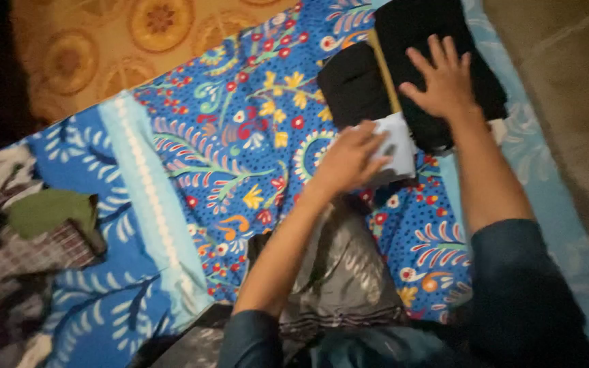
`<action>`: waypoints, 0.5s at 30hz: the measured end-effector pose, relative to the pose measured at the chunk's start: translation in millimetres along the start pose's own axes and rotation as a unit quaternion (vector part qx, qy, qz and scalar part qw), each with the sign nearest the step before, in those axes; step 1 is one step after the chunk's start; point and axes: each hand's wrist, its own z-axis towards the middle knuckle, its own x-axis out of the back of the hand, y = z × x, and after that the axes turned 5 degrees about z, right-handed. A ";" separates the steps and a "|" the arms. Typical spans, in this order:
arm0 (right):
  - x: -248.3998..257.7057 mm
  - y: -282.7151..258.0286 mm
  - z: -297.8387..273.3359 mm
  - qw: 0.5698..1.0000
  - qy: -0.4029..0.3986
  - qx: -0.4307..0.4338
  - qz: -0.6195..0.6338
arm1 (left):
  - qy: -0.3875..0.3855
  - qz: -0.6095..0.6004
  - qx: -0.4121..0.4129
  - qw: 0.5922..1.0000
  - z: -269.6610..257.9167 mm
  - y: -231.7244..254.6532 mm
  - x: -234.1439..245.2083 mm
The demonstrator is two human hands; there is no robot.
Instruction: The recorder is folding different pieces of clothing including jeans and a plaid shirt while sitting on a bed.
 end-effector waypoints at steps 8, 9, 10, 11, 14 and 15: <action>15.4 -76.1 21.9 0.999 0.017 0.043 -0.005 | 0.083 0.119 0.163 0.976 -154.4 -108.8 126.5; 14.9 -97.5 28.3 0.998 0.019 0.051 0.016 | 0.099 0.179 0.168 0.964 -171.9 -115.3 139.3; 10.3 -110.6 32.0 0.997 0.011 0.073 0.018 | 0.110 0.184 0.188 0.959 -177.7 -115.5 148.3; 2.8 -127.0 40.1 0.995 0.010 0.089 0.035 | 0.104 0.207 0.216 0.949 -187.4 -115.8 159.1; -22.4 -184.2 61.9 0.985 -0.001 0.160 0.062 | 0.136 0.248 0.262 0.923 -221.2 -125.1 179.5; -30.9 -202.7 68.2 0.981 0.007 0.181 0.068 | 0.159 0.266 0.245 0.919 -230.6 -132.4 185.6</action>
